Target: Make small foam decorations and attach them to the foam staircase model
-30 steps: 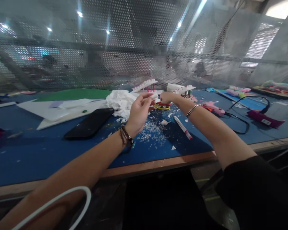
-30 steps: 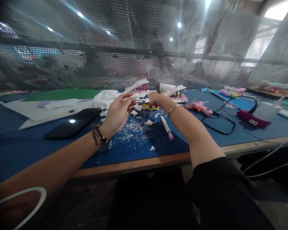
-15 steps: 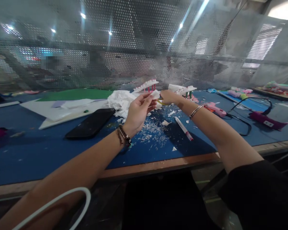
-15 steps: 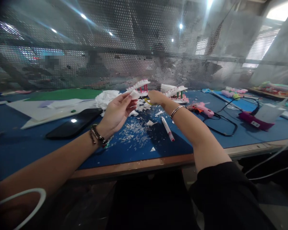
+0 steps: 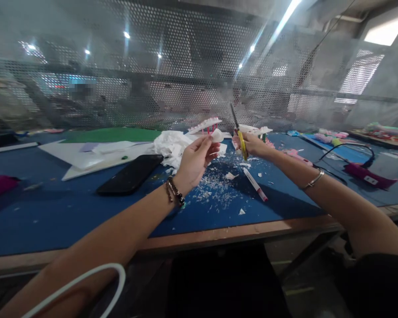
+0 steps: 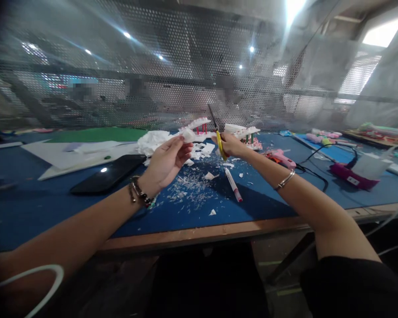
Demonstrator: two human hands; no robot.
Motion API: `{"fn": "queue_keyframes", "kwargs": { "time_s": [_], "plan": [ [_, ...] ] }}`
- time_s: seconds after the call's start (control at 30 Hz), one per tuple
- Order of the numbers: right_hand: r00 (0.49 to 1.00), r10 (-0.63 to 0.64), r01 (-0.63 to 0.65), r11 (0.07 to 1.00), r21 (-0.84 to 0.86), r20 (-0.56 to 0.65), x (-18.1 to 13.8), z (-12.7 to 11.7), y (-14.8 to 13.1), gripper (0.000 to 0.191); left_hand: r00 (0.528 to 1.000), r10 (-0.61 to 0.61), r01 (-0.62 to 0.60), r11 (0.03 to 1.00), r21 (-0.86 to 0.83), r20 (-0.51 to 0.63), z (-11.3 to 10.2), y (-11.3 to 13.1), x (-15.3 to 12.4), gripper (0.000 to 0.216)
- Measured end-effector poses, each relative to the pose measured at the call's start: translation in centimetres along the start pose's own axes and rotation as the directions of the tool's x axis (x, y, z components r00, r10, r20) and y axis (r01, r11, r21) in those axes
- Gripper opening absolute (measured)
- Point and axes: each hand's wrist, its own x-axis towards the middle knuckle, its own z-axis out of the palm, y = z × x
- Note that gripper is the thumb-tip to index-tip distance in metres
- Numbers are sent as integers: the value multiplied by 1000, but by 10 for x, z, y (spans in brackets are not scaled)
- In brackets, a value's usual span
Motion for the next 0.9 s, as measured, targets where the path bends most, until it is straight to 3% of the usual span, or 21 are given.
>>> {"fn": "queue_keyframes", "kwargs": {
  "time_s": [0.13, 0.27, 0.33, 0.43, 0.6, 0.9],
  "plan": [
    [998, -24, 33, 984, 175, -56, -26, 9, -14, 37, 998, -62, 62, 997, -42, -3, 3, 6, -2, 10],
    [977, -129, 172, 947, 271, -168, -51, 5, -27, 39, 997, -80, 80, 994, -72, 7, 5, 11, -3, 11],
    [968, -169, 208, 953, 218, -188, -61, 1, -29, 46, 998, -63, 64, 995, -81, 10, 6, 13, -3, 16],
    [982, -144, 154, 986, 70, -124, -70, -1, -30, 54, 999, -41, 43, 994, -99, 23, 5, 16, -2, 20],
    [997, -78, 76, 995, -62, -29, -73, 9, -32, 45, 999, -35, 38, 995, -89, 34, 6, 17, -3, 22],
    [995, -76, 72, 995, -68, -57, -73, 16, -44, 48, 998, -28, 30, 999, -23, 62, 6, 7, -8, 17]
  ]
}}
